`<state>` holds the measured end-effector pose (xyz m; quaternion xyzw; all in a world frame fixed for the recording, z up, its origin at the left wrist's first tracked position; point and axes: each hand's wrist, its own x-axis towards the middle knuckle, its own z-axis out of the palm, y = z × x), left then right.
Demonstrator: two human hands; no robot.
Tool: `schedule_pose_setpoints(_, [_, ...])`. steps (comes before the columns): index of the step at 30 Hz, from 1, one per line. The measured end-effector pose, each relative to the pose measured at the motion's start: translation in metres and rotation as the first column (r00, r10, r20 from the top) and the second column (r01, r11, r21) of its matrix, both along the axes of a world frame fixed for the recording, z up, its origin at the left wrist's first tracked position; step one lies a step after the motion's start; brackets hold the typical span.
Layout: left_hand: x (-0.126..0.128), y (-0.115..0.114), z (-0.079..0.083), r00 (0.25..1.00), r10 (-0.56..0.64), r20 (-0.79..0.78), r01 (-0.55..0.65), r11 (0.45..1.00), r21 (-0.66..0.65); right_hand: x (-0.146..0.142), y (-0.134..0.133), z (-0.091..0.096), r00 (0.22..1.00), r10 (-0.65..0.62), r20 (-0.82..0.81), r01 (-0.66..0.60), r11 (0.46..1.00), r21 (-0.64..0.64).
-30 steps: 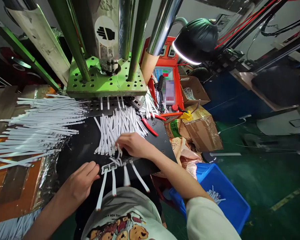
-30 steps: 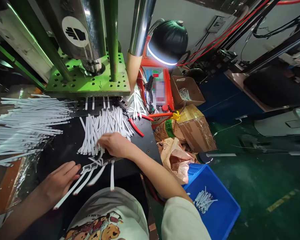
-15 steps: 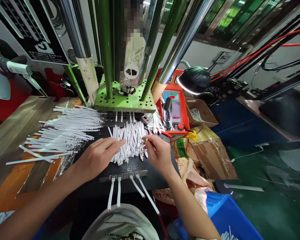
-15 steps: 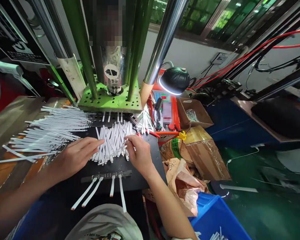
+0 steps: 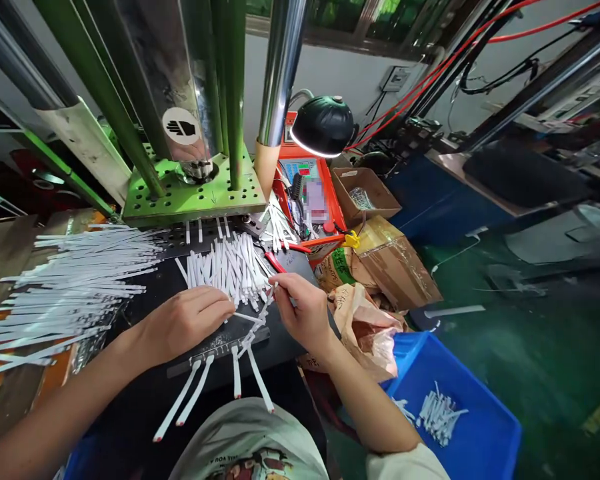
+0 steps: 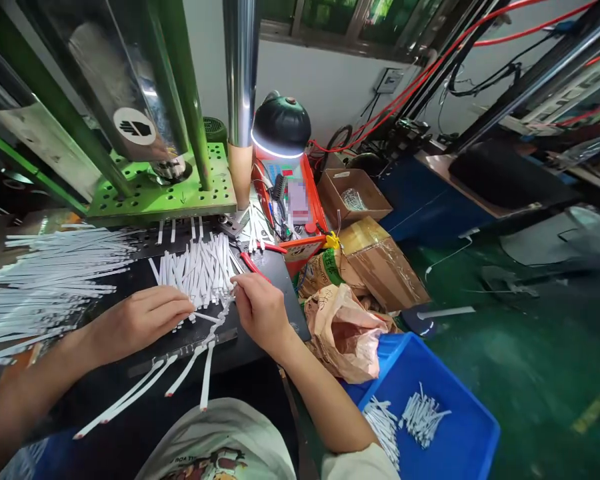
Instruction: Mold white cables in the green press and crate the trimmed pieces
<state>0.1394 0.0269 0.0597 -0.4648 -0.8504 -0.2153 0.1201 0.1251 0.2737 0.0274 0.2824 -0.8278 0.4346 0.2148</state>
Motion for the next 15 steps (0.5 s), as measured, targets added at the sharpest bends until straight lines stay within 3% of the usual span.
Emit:
schedule_pose_setpoints(3, [0.001, 0.008, -0.001, 0.998, 0.017, -0.066, -0.019, 1.0, -0.023, 0.006, 0.005, -0.003, 0.999, -0.03, -0.013, 0.03, 1.0, 0.002])
schedule_pose_setpoints(6, [-0.002, 0.015, -0.006, 0.963, 0.251, -0.101, -0.247, 0.968, 0.056, 0.019, 0.011, -0.005, 0.983, -0.127, -0.13, 0.125, 0.992, -0.026])
schedule_pose_setpoints(8, [-0.007, 0.017, -0.008, 0.867, 0.489, -0.097, -0.477, 0.87, 0.124, 0.03, 0.021, -0.006, 0.93, -0.268, -0.25, 0.266, 0.963, -0.042])
schedule_pose_setpoints(9, [-0.009, 0.015, -0.008, 0.8, 0.592, -0.103, -0.578, 0.804, 0.139, 0.035, 0.03, -0.007, 0.879, -0.383, -0.283, 0.386, 0.921, -0.049])
schedule_pose_setpoints(10, [-0.009, 0.01, -0.006, 0.736, 0.668, -0.107, -0.655, 0.744, 0.132, 0.039, 0.043, -0.009, 0.805, -0.52, -0.285, 0.529, 0.847, -0.051])
schedule_pose_setpoints(12, [-0.004, -0.007, -0.004, 0.68, 0.728, -0.083, -0.725, 0.685, 0.068, 0.046, 0.082, -0.014, 0.601, -0.771, -0.212, 0.782, 0.621, -0.044])
schedule_pose_setpoints(14, [0.014, -0.036, -0.005, 0.717, 0.693, 0.068, -0.69, 0.721, -0.066, 0.052, 0.135, -0.026, 0.412, -0.907, -0.088, 0.91, 0.414, -0.008])
schedule_pose_setpoints(15, [0.029, -0.053, -0.008, 0.728, 0.667, 0.158, -0.656, 0.745, -0.123, 0.057, 0.163, -0.033, 0.351, -0.936, -0.018, 0.936, 0.351, 0.027])
